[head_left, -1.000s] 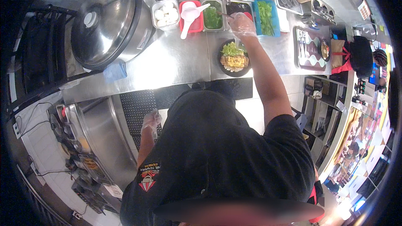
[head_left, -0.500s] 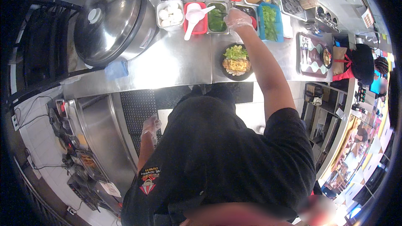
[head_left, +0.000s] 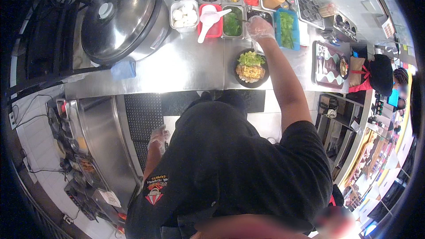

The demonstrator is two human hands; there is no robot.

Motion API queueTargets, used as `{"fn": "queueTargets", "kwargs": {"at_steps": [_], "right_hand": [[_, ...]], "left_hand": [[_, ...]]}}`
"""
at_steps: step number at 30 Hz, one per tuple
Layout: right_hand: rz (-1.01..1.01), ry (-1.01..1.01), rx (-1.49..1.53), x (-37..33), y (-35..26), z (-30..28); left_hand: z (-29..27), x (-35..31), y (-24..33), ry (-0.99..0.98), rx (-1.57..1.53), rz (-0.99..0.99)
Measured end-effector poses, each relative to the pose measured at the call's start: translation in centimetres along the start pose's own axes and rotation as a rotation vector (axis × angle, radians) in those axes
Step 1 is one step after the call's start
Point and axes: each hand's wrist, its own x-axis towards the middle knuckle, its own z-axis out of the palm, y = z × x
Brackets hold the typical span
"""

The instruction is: The person assembles a rice bowl by placing cooked chicken pieces on rice, adding a folded egg sheet, and topping with lettuce and other garnishes. They use a small pan and tongs to transfer the chicken, then arrange the toppings by hand.

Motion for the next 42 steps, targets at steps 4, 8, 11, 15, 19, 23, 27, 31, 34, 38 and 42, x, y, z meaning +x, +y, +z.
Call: {"fn": "queueTargets", "kwargs": {"at_steps": [4, 8, 11, 15, 19, 23, 27, 31, 34, 38, 42], "right_hand": [[-0.028, 0.022, 0.015, -0.1, 0.4, 0.7], [-0.001, 0.07, 0.102, -1.7, -0.1, -0.4], [0.029, 0.127, 0.179, -3.3, -0.5, -1.6], [0.048, 0.165, 0.245, -4.0, -0.9, -1.6], [0.054, 0.124, 0.179, -2.6, -0.8, 0.0], [0.128, 0.004, 0.131, -0.2, -0.7, 0.9], [0.114, -0.027, 0.085, 1.3, -1.7, 1.2], [0.094, -0.001, 0.077, 2.2, -2.6, 1.5], [0.082, 0.011, 0.072, 2.4, -2.4, 1.3], [0.045, 0.043, 0.028, 1.5, -1.7, -0.1], [0.065, 0.114, 0.115, -0.3, -1.4, -1.5]], "left_hand": [[0.3, 0.9, 1.8, 0.028, 0.168, 0.058], [-0.3, 1.6, 2.7, -0.152, -0.061, 0.057], [-1.0, 2.3, 2.1, -0.189, -0.066, 0.099], [-1.4, 2.7, 0.4, -0.131, 0.029, 0.057], [-1.2, 1.7, -0.4, -0.025, -0.01, 0.03], [-0.2, 0.4, 0.4, 0.024, 0.13, 0.063], [0.8, -0.2, 1.7, 0.086, 0.177, 0.04], [0.7, -0.5, 2.1, -0.072, 0.056, 0.078], [0.5, -0.4, 1.6, 0.016, 0.15, 0.057], [0.5, 0.6, 0.3, 0.1, 0.023, 0.023], [-0.2, 1.4, -0.7, 0.061, 0.214, 0.115]]}}
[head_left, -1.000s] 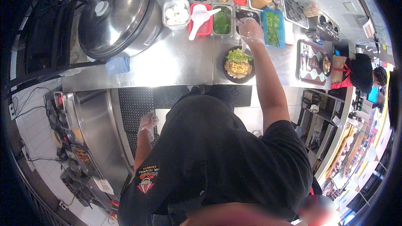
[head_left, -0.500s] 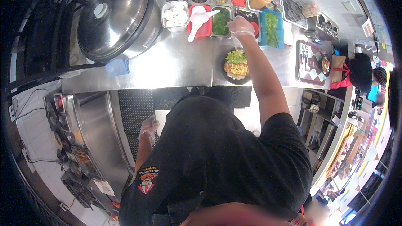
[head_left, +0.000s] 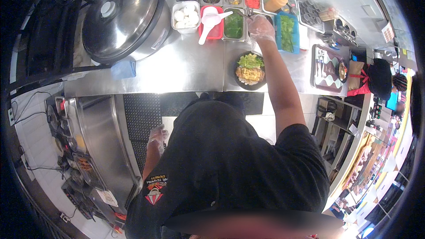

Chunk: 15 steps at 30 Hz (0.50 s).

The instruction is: The person assembles a rice bowl by placing cooked chicken pieces on rice, adding a folded egg sheet, and topping with lettuce and other garnishes. They use a small pan and tongs to transfer the chicken, then arrange the toppings by hand.

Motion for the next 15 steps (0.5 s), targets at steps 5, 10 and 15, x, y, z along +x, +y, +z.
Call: {"fn": "queueTargets", "kwargs": {"at_steps": [5, 10, 15], "right_hand": [[-0.042, -0.058, 0.007, -2.3, 0.0, 0.9], [0.015, 0.046, 0.145, -3.4, 0.9, 2.1], [-0.005, 0.111, 0.183, -3.5, 1.8, 2.0]], "left_hand": [[0.2, 0.6, 0.6, -0.021, -0.314, -0.103], [0.6, 0.4, 3.6, -0.11, -0.182, -0.077], [1.1, 0.5, 4.2, -0.166, -0.354, -0.133]]}}
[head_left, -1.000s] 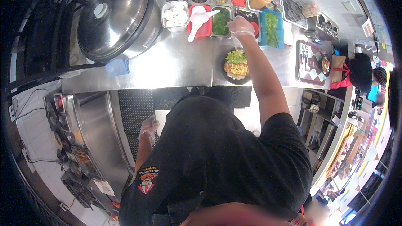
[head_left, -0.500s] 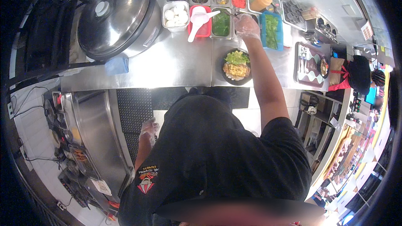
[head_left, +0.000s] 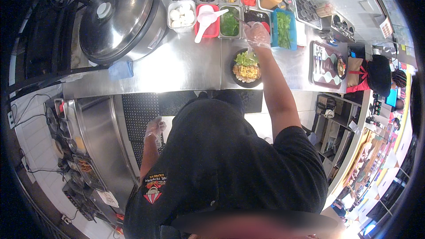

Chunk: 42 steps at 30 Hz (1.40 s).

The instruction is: The person assembles a rice bowl by placing cooked chicken pieces on rice, adding a folded egg sheet, and topping with lettuce and other garnishes. They use a small pan and tongs to transfer the chicken, then arrange the toppings by hand.

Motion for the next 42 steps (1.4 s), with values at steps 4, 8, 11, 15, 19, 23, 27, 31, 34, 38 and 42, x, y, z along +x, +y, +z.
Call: {"fn": "queueTargets", "kwargs": {"at_steps": [4, 8, 11, 15, 19, 23, 27, 31, 34, 38, 42], "right_hand": [[-0.017, 0.0, 0.008, -0.3, 0.3, 0.5], [-0.002, -0.053, -0.04, -0.5, 0.9, 1.0], [-0.017, -0.055, 0.006, -1.0, 1.3, 0.9], [0.0, -0.039, 0.015, -1.2, 0.9, 0.5], [-0.021, -0.055, 0.012, -1.5, 0.3, 0.0], [0.003, 0.009, 0.07, -1.5, 0.5, 0.3], [-0.055, -0.022, 0.022, -0.7, 1.5, 0.9], [-0.117, -0.003, -0.015, -0.4, 2.1, 1.3], [-0.057, -0.025, 0.024, -0.6, 1.7, 1.0], [-0.085, 0.018, 0.072, -1.5, 0.7, 0.2], [-0.102, 0.063, 0.196, -3.0, 0.4, -1.2]], "left_hand": [[-1.0, 2.0, -1.6, 0.147, -0.005, -0.005], [-2.8, 3.5, -2.9, 0.021, -0.093, -0.059], [-3.5, 2.8, -3.9, 0.141, 0.304, 0.118], [-2.5, 1.7, -3.4, 0.136, 0.092, 0.039], [-1.4, 0.9, -2.5, 0.187, 0.131, 0.031], [-0.9, 0.7, -2.1, 0.126, 0.121, 0.032], [-1.0, 1.0, -1.9, 0.065, 0.06, 0.062], [-1.9, 1.5, -2.0, 0.033, 0.064, 0.083], [-2.7, 1.8, -2.4, 0.128, 0.147, 0.062], [-2.8, 1.9, -2.6, 0.084, 0.274, 0.064], [-2.1, 1.3, -2.4, 0.145, 0.249, 0.095]]}}
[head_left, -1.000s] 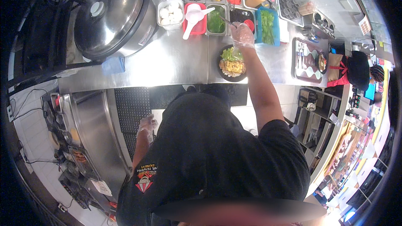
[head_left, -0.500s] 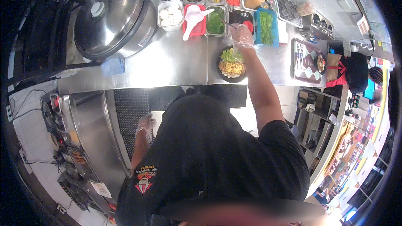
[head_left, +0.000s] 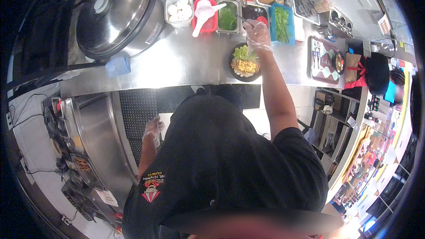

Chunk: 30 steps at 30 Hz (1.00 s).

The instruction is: The person assembles a rice bowl by placing cooked chicken pieces on rice, adding a folded egg sheet, and topping with lettuce and other garnishes. They use a small pan and tongs to transfer the chicken, then arrange the toppings by hand.

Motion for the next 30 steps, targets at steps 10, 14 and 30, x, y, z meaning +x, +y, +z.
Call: {"fn": "queueTargets", "kwargs": {"at_steps": [10, 14, 30], "right_hand": [[0.219, -0.131, -0.03, -13.1, 3.2, -5.5], [0.346, -0.074, 0.02, -16.8, 4.5, -4.5], [0.535, -0.233, -0.097, -18.8, 5.0, -3.7]], "left_hand": [[0.8, -2.2, 1.7, -0.087, 0.448, 0.19], [1.5, -1.5, 2.9, -0.1, 0.49, 0.185], [3.6, -0.3, 7.6, -0.066, 0.24, 0.094]]}}
